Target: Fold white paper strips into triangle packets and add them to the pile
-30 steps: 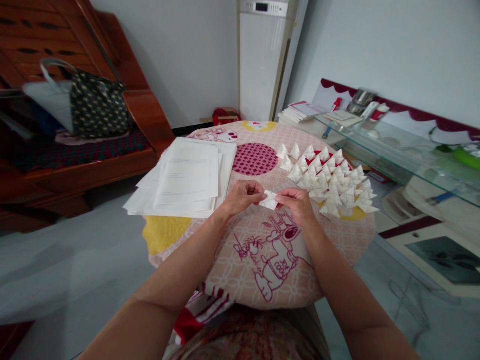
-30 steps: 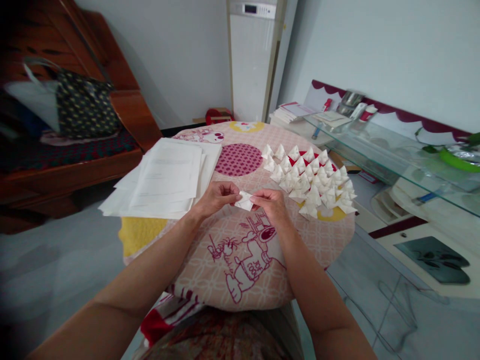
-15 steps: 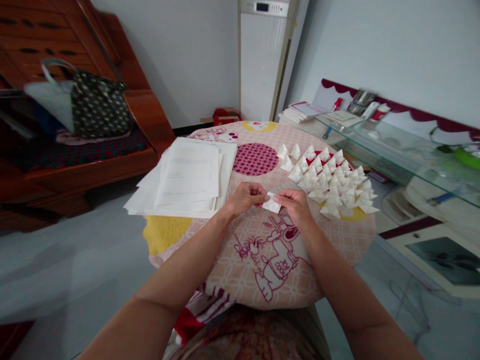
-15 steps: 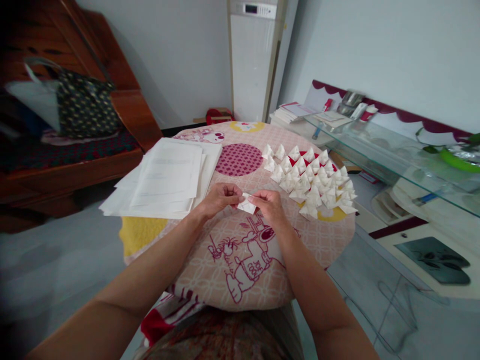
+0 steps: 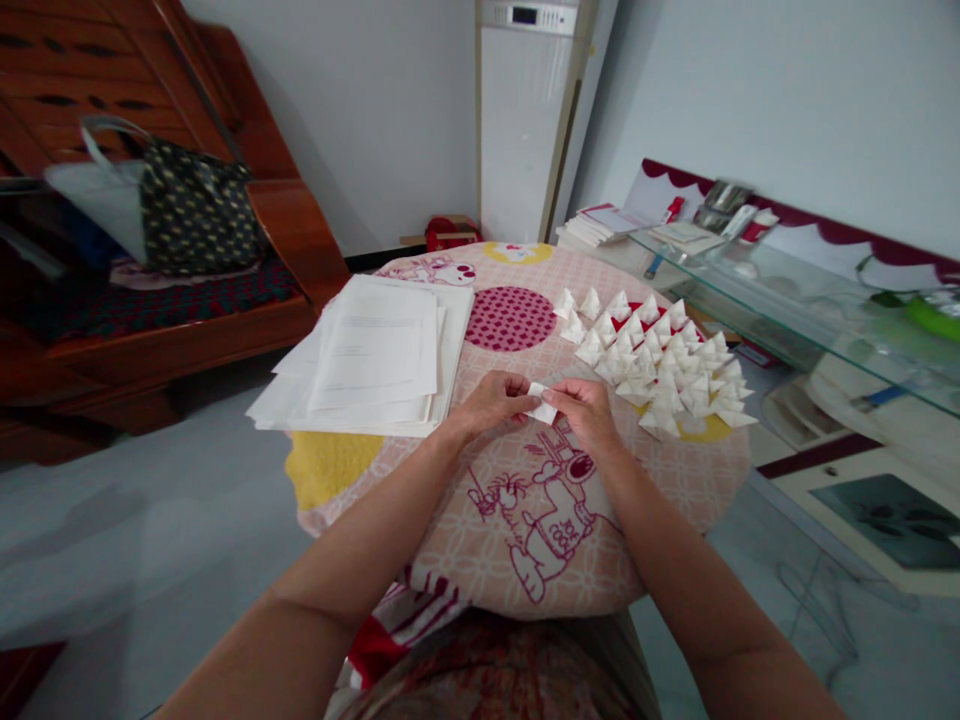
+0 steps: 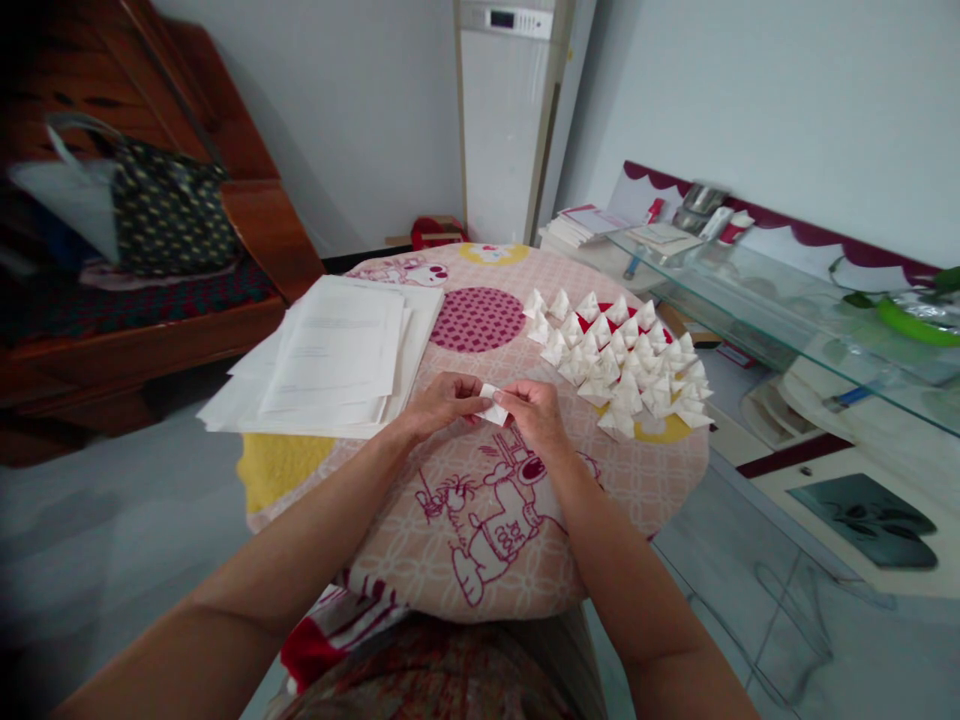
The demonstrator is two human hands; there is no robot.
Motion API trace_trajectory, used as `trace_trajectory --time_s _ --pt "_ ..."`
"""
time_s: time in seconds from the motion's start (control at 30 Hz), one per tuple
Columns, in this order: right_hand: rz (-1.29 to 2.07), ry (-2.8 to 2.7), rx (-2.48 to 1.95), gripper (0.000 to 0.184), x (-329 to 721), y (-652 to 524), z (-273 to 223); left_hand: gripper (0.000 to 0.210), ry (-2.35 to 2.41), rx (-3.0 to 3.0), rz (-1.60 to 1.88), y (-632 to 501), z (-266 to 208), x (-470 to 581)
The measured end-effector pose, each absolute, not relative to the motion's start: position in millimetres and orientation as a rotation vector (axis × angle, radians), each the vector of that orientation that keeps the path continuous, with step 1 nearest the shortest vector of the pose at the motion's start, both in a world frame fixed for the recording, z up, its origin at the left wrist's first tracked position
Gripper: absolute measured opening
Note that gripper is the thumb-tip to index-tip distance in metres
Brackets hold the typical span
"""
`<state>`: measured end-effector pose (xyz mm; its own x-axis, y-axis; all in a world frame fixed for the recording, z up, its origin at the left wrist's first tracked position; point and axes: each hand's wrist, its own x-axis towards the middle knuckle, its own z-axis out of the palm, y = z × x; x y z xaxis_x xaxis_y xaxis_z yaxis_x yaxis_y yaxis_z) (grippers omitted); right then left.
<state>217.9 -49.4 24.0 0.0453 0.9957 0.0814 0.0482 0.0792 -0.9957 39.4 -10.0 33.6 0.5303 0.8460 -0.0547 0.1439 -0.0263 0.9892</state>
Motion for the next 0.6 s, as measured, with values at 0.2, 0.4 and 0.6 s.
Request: trace_trajectory --time_s 0.2,0.4,0.6 --pt "1.134 -1.222 -1.193 0.025 214.1 -50.9 24.8 0.018 0.938 1.642 0.708 -12.4 32.5 40.7" --pt "1.302 -1.083 -1.143 0.031 214.3 -51.1 28.4 0.01 0.775 1.476 0.707 -12.4 41.6 37.4" --pt "1.333 -1.064 -1.135 0.03 217.0 -50.7 29.1 0.015 0.682 1.34 0.643 -6.0 36.7 29.6"
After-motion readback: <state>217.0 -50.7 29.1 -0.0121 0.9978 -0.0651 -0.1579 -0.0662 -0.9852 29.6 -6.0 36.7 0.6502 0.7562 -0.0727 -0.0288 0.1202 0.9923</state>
